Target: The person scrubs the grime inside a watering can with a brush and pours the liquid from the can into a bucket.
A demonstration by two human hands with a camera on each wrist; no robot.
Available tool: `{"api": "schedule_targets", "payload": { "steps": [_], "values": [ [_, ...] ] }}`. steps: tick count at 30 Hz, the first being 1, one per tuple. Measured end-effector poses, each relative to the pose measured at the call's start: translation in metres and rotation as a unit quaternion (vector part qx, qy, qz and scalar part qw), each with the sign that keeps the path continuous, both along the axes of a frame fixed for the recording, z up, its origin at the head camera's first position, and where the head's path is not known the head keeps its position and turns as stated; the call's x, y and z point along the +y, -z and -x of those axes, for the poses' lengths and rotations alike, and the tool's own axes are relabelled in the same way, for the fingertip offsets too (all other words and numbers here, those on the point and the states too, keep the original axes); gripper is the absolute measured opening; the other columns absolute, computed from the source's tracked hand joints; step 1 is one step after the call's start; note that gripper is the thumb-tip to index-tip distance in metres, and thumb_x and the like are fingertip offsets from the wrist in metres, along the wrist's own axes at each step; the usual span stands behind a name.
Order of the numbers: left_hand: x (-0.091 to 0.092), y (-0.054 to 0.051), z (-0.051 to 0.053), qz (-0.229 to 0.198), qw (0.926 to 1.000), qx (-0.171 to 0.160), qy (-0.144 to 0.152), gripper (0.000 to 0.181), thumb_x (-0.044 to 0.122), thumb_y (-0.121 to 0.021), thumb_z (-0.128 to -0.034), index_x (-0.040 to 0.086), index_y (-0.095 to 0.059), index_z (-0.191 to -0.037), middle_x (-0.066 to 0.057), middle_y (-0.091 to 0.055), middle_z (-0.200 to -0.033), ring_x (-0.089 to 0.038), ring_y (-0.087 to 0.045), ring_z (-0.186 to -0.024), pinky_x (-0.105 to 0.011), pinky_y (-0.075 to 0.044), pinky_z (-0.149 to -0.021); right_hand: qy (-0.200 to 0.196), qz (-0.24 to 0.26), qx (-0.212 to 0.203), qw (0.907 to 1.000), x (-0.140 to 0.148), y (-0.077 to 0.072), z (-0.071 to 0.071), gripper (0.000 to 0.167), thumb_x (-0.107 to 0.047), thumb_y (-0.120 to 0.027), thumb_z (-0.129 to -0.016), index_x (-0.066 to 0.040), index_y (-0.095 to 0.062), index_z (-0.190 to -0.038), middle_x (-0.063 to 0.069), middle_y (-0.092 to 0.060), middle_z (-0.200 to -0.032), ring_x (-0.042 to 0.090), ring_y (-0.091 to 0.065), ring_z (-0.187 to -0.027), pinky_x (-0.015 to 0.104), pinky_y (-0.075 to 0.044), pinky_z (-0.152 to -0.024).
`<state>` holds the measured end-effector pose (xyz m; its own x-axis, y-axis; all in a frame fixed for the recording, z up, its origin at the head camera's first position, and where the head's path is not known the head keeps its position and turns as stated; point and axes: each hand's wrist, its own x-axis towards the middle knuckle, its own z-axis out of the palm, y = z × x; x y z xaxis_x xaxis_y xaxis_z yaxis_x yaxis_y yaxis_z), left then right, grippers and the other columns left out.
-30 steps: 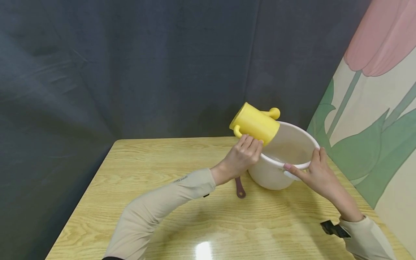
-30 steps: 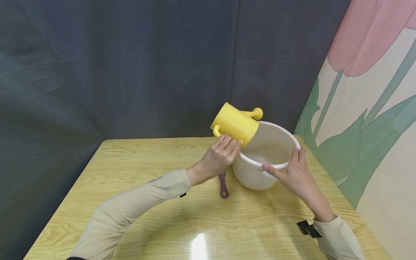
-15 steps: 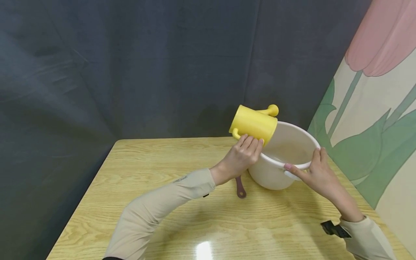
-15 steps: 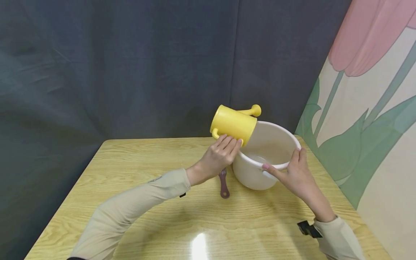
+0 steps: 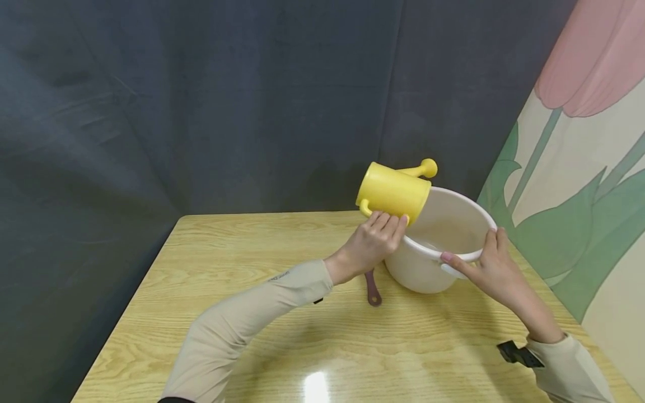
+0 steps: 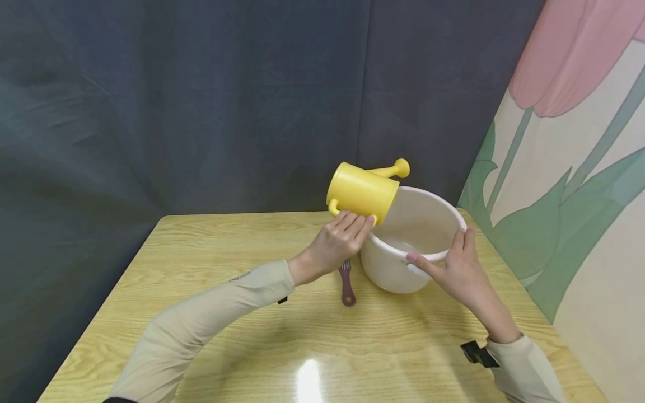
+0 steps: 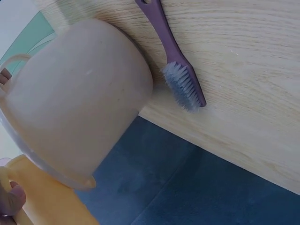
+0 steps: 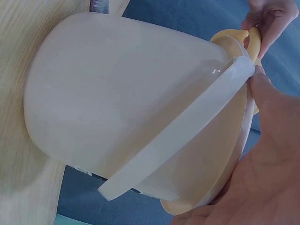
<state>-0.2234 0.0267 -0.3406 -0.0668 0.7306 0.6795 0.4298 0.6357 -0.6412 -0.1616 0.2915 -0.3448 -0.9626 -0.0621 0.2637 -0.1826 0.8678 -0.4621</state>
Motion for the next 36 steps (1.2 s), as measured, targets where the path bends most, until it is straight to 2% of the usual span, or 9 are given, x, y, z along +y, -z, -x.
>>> {"api": "schedule_targets", "payload": {
  "steps": [6, 13, 16, 20, 23, 30, 36],
  "values": [
    [-0.003, 0.001, 0.000, -0.001, 0.9999, -0.010, 0.010, 0.021, 0.005, -0.058, -0.0988, 0.008, -0.073, -0.113, 0.001, -0.067, -0.090, -0.013, -0.062, -0.080, -0.024, -0.054, -0.076, 0.000, 0.001, -0.023, 0.9997, 0.000, 0.000, -0.001, 0.112, -0.048, -0.069, -0.090, 0.024, -0.003, -0.144, 0.049, -0.003, -0.145, 0.068, -0.041, -0.105, 0.079, -0.041, -0.078],
    [-0.005, 0.000, 0.002, -0.009, 0.9992, -0.036, 0.014, 0.022, 0.005, -0.058, -0.0989, 0.009, -0.071, -0.116, 0.002, -0.068, -0.094, -0.012, -0.064, -0.082, -0.022, -0.054, -0.076, 0.002, 0.002, -0.027, 0.9996, 0.002, 0.001, 0.000, 0.112, -0.048, -0.069, -0.090, 0.022, -0.001, -0.145, 0.048, 0.001, -0.147, 0.070, -0.040, -0.106, 0.079, -0.040, -0.079],
    [-0.006, 0.000, 0.002, -0.012, 0.9982, -0.052, 0.028, 0.023, 0.004, -0.058, -0.0987, 0.008, -0.070, -0.117, 0.001, -0.068, -0.096, -0.013, -0.064, -0.084, -0.022, -0.055, -0.080, 0.004, 0.000, -0.025, 0.9997, 0.002, 0.000, -0.001, 0.111, -0.048, -0.069, -0.090, 0.023, -0.003, -0.144, 0.049, -0.001, -0.146, 0.070, -0.041, -0.105, 0.079, -0.041, -0.078],
    [-0.008, -0.001, 0.002, -0.023, 0.9963, -0.069, 0.046, 0.024, 0.002, -0.057, -0.0980, 0.007, -0.069, -0.119, 0.000, -0.068, -0.097, -0.013, -0.064, -0.086, -0.022, -0.055, -0.082, 0.001, 0.003, -0.004, 1.0000, 0.002, 0.000, 0.000, 0.107, -0.046, -0.072, -0.089, 0.023, -0.009, -0.143, 0.045, -0.016, -0.138, 0.060, -0.045, -0.097, 0.074, -0.045, -0.072],
    [-0.010, -0.001, 0.002, -0.034, 0.9952, -0.075, 0.053, 0.025, 0.001, -0.059, -0.0966, 0.008, -0.069, -0.119, 0.001, -0.068, -0.099, -0.013, -0.064, -0.087, -0.021, -0.055, -0.082, -0.001, 0.004, 0.007, 1.0000, 0.002, 0.000, 0.000, 0.105, -0.044, -0.073, -0.088, 0.023, -0.012, -0.142, 0.040, -0.022, -0.131, 0.055, -0.046, -0.093, 0.071, -0.047, -0.068],
    [-0.013, 0.001, 0.003, -0.074, 0.9891, -0.104, 0.074, 0.028, 0.000, -0.063, -0.0941, 0.008, -0.069, -0.120, 0.001, -0.068, -0.101, -0.012, -0.065, -0.087, -0.020, -0.056, -0.078, 0.001, 0.002, -0.014, 0.9999, 0.003, 0.000, -0.002, 0.110, -0.047, -0.070, -0.089, 0.024, -0.006, -0.143, 0.047, -0.010, -0.142, 0.063, -0.042, -0.103, 0.077, -0.042, -0.075],
    [-0.019, 0.002, 0.003, -0.118, 0.9793, -0.141, 0.086, 0.030, 0.001, -0.063, -0.0940, 0.008, -0.068, -0.122, 0.001, -0.069, -0.104, -0.012, -0.066, -0.087, -0.019, -0.055, -0.066, -0.001, 0.004, -0.007, 1.0000, 0.004, 0.000, 0.000, 0.107, -0.046, -0.071, -0.089, 0.024, -0.009, -0.142, 0.044, -0.016, -0.137, 0.057, -0.044, -0.097, 0.072, -0.046, -0.070]
  ]
}}
